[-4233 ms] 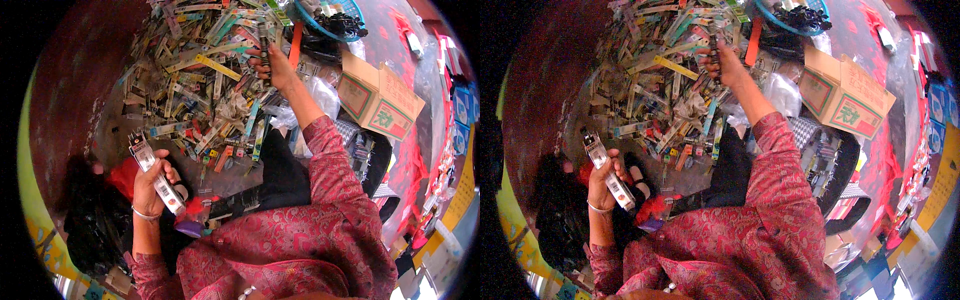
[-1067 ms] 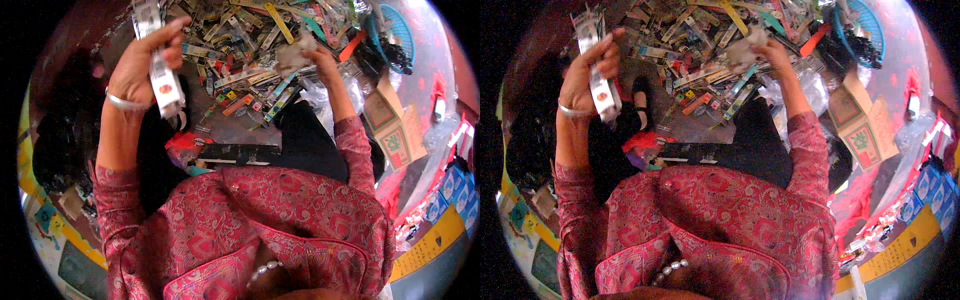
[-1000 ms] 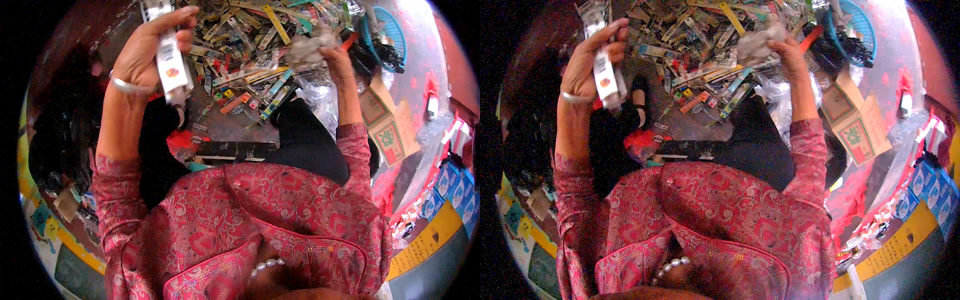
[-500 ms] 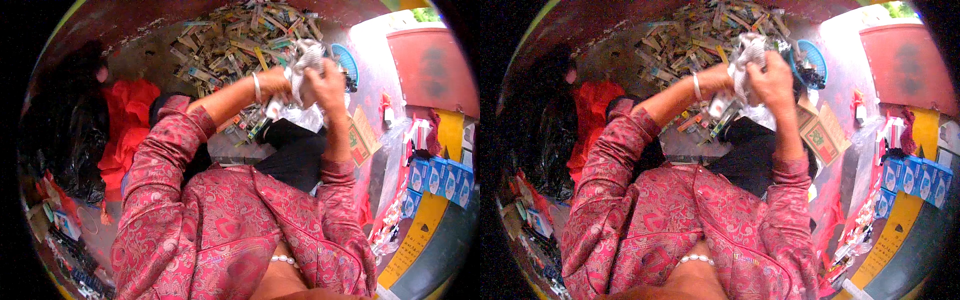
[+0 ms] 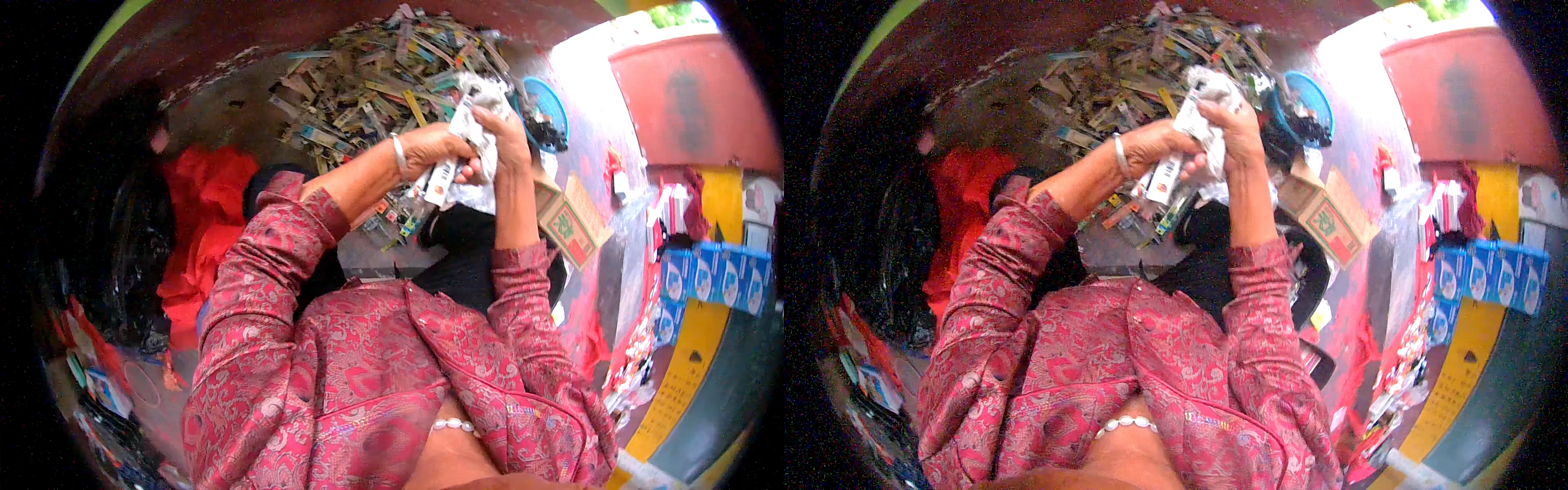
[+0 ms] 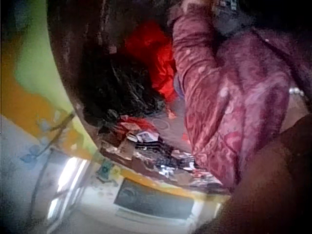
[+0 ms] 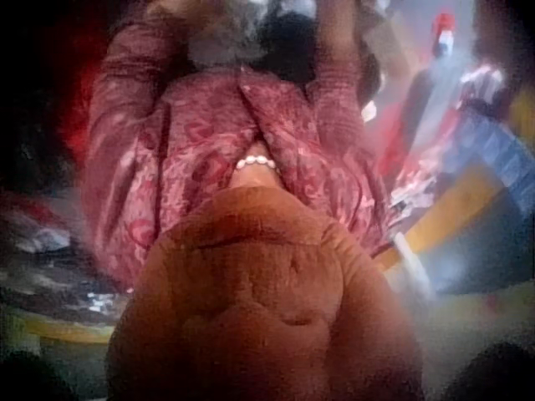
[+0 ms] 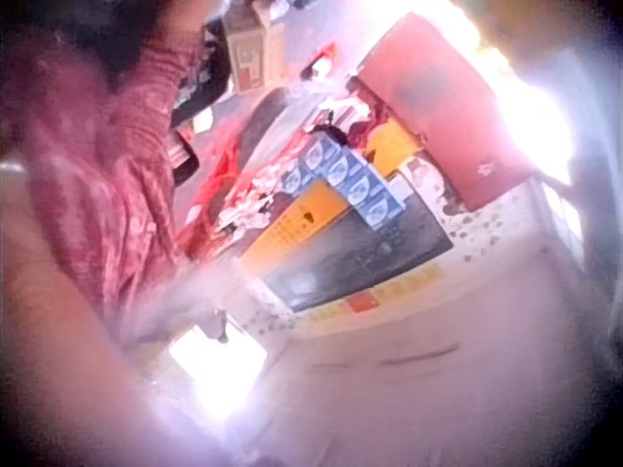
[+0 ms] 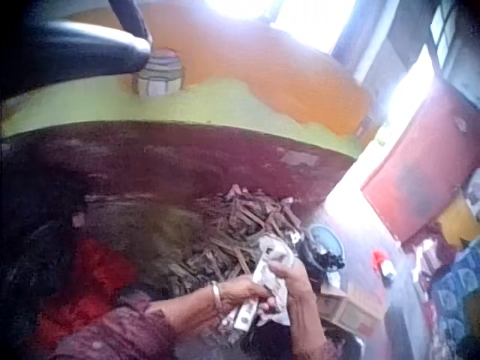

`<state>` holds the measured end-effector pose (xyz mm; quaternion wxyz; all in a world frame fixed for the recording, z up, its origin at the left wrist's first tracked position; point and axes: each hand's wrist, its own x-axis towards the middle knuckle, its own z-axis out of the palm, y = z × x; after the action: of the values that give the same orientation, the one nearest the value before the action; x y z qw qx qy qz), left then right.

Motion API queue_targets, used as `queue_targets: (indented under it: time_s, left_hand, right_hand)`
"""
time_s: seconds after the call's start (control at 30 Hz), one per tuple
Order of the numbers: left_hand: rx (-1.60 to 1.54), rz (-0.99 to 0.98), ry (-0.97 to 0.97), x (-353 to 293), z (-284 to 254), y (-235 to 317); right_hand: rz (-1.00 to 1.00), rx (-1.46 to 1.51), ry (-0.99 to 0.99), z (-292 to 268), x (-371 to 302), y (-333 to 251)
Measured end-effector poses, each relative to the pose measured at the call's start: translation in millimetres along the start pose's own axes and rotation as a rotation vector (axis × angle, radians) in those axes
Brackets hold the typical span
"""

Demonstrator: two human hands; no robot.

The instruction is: The person sits on the floor and sorts through a large pile of small packaged items, picking them up, inspecting them, and placing them into a plastic bag. The person handles the items one by one or in small groups, occasionally wiping them with a cloth before bagging.

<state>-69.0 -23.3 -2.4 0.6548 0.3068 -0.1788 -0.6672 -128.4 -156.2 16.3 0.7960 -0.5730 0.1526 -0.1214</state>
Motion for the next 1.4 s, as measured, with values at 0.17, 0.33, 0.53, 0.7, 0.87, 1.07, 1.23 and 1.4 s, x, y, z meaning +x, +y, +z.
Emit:
queue_targets:
  time_s: [0.17,0.33,0.53,0.7,0.87,1.07,1.23,1.4]
  left_hand:
    - [0.099,-0.074,0.118,-2.0,-1.6,8.7]
    - [0.127,-0.130,0.061,-11.6,6.4,16.7]
    - [0.312,-0.035,-0.003,-9.0,-7.8,8.8]
    - [0.218,-0.038,0.027,-10.3,-1.2,11.6]
    - [0.117,-0.035,0.120,-18.5,-7.6,12.2]
    - [0.360,-0.044,0.216,-12.6,-8.0,11.7]
    - [0.590,-0.043,0.088,-29.0,1.5,10.6]
    - [0.332,0.024,0.033,-30.6,-0.8,11.2]
  right_hand:
    - [-0.272,-0.226,0.229,22.8,0.5,-4.2]
    - [-0.424,-0.364,0.370,7.3,1.3,1.5]
    - [-0.310,-0.215,0.318,7.6,4.8,-3.1]
    - [-0.311,-0.152,0.399,-18.7,18.1,-3.2]
    - [-0.407,0.199,0.645,-55.3,16.4,-33.8]
    - [-0.649,-0.948,0.163,14.5,-17.2,-3.5]
    - [-0.835,-1.389,0.286,-0.7,0.3,-2.7]
    - [-0.494,-1.119,0.668,-55.3,19.1,-15.4]
